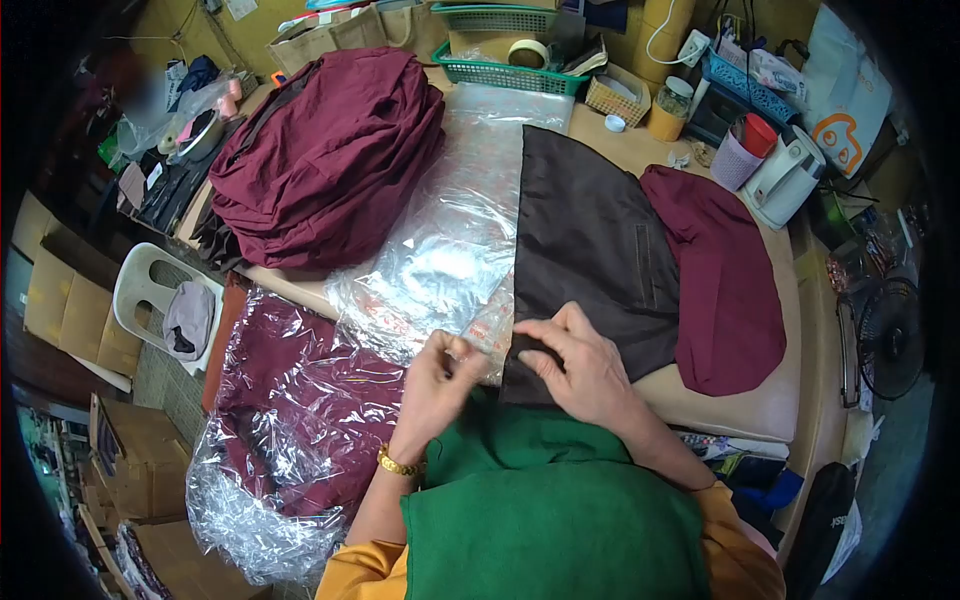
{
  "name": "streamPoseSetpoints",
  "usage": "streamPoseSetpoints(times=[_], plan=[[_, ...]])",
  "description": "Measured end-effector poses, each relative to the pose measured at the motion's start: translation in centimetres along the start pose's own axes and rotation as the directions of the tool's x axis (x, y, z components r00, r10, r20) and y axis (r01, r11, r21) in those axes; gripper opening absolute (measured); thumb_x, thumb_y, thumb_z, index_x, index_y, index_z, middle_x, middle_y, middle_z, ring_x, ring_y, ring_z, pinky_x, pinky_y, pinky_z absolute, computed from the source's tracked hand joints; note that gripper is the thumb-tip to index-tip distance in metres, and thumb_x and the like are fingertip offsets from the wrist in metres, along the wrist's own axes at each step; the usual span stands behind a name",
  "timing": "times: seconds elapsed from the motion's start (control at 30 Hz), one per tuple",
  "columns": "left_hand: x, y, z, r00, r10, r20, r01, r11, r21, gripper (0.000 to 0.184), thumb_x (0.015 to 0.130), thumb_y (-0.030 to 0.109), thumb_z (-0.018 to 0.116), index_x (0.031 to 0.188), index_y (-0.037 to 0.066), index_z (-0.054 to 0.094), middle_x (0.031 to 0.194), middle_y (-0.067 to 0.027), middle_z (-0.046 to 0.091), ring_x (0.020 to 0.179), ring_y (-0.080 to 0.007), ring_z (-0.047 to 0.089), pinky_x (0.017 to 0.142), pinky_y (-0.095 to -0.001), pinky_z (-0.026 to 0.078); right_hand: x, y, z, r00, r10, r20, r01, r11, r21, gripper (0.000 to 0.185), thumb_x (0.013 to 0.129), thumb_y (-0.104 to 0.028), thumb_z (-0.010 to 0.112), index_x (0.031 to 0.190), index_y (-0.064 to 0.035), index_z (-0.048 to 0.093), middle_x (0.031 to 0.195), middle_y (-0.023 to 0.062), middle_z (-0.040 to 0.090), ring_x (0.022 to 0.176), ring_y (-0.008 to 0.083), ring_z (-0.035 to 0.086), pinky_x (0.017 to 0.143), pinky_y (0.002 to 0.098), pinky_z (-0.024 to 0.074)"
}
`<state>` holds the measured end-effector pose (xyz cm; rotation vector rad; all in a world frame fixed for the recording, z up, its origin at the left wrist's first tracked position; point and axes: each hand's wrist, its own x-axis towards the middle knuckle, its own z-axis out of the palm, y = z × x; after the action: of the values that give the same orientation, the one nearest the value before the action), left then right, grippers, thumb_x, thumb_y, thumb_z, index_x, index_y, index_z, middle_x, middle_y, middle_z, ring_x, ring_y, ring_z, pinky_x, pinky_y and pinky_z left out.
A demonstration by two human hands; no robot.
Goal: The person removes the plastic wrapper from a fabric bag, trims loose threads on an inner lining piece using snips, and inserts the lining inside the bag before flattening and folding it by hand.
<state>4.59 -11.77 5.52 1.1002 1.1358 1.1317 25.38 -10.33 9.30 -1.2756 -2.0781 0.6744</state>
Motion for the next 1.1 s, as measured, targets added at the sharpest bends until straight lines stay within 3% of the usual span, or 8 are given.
streamPoseSetpoints(times=[0.03,0.17,0.3,0.43,0.57,0.67,1.0,1.1], plan=[[-0.3,0.4,0.9,0.991,0.129,-0.042,-0.107,0.932,0.347,0.018,0.094,0.018,0.068,0.093,0.003,0.059,0.069,0.0027,0.055,0.057,-0.0064,0.045,0.052,-0.0229,0.038,0.3,0.5,0.3,0.998,-0.013,-0.062,0.014,1.000,0.025,0.029,0.092,-0.022,0.067,0.117,-0.0080,0.065,0.096,0.0104,0.054,0.080,0.0289,0.063,0.069,0.0412,0.0519],[-0.5,-1.8,-0.1,0.979,-0.136,0.153,0.051,0.884,0.464,0.019,0.089,0.015,0.074,0.091,-0.003,0.067,0.072,0.0018,0.063,0.063,-0.0059,0.051,0.058,-0.0240,0.043,0.8,3.3,2.0,0.994,0.055,-0.093,-0.048,0.996,0.079,0.028,0.092,-0.019,0.066,0.117,-0.0071,0.065,0.092,0.0110,0.056,0.081,0.0289,0.063,0.070,0.0399,0.0501],[-0.6,-1.9,-1.8,0.983,-0.149,0.103,0.117,0.955,0.273,0.017,0.091,0.013,0.071,0.085,-0.003,0.070,0.068,-0.0004,0.063,0.061,-0.0058,0.052,0.057,-0.0245,0.043,0.4,5.1,2.5,0.990,0.075,-0.115,-0.071,0.997,0.037,0.028,0.092,-0.017,0.065,0.118,-0.0066,0.065,0.091,0.0105,0.058,0.078,0.0287,0.063,0.070,0.0381,0.0493],[-1.0,-0.7,-2.3,0.980,-0.179,0.088,0.131,0.912,0.389,0.018,0.093,0.014,0.069,0.086,-0.002,0.069,0.070,0.0014,0.063,0.064,-0.0041,0.053,0.059,-0.0221,0.043,0.4,4.8,2.5,0.994,0.058,-0.087,-0.050,0.994,0.092,0.029,0.088,-0.017,0.070,0.115,-0.0061,0.067,0.091,0.0100,0.059,0.075,0.0277,0.063,0.069,0.0371,0.0494],[-1.1,-1.3,-1.9,0.990,-0.136,0.035,0.126,0.971,0.204,0.021,0.095,0.018,0.068,0.086,-0.001,0.068,0.068,0.0009,0.063,0.063,-0.0032,0.052,0.055,-0.0217,0.041,-0.3,1.2,1.5,0.999,-0.018,-0.042,0.022,0.994,0.104,0.025,0.081,-0.012,0.075,0.105,-0.0042,0.071,0.081,0.0090,0.055,0.066,0.0208,0.058,0.061,0.0330,0.0463],[-1.3,-0.2,-1.4,0.993,-0.110,0.044,0.094,0.960,0.265,0.021,0.095,0.018,0.068,0.085,-0.001,0.066,0.068,0.0008,0.063,0.061,-0.0030,0.050,0.053,-0.0215,0.039,-0.6,-0.4,1.3,0.990,-0.129,0.059,0.131,0.991,-0.031,0.019,0.079,-0.016,0.075,0.093,-0.0085,0.064,0.088,0.0083,0.054,0.072,0.0299,0.064,0.067,0.0423,0.0496],[-1.9,0.0,-1.3,0.995,-0.076,0.072,0.047,0.937,0.346,0.017,0.094,0.011,0.067,0.082,0.000,0.063,0.069,0.0047,0.056,0.062,-0.0033,0.043,0.054,-0.0217,0.036,-0.3,-1.1,2.8,0.980,-0.155,0.121,0.172,0.974,-0.146,0.026,0.079,-0.013,0.072,0.096,-0.0073,0.054,0.089,0.0102,0.054,0.072,0.0310,0.064,0.066,0.0423,0.0495],[-2.1,0.7,-1.3,0.991,-0.088,0.102,0.068,0.981,0.184,0.022,0.094,0.012,0.066,0.077,0.001,0.060,0.065,0.0050,0.052,0.059,-0.0031,0.041,0.051,-0.0222,0.033,-0.4,-0.6,2.6,0.986,-0.115,0.120,0.135,0.976,-0.172,0.027,0.079,-0.013,0.072,0.098,-0.0073,0.053,0.092,0.0103,0.054,0.073,0.0316,0.064,0.066,0.0429,0.0494]])
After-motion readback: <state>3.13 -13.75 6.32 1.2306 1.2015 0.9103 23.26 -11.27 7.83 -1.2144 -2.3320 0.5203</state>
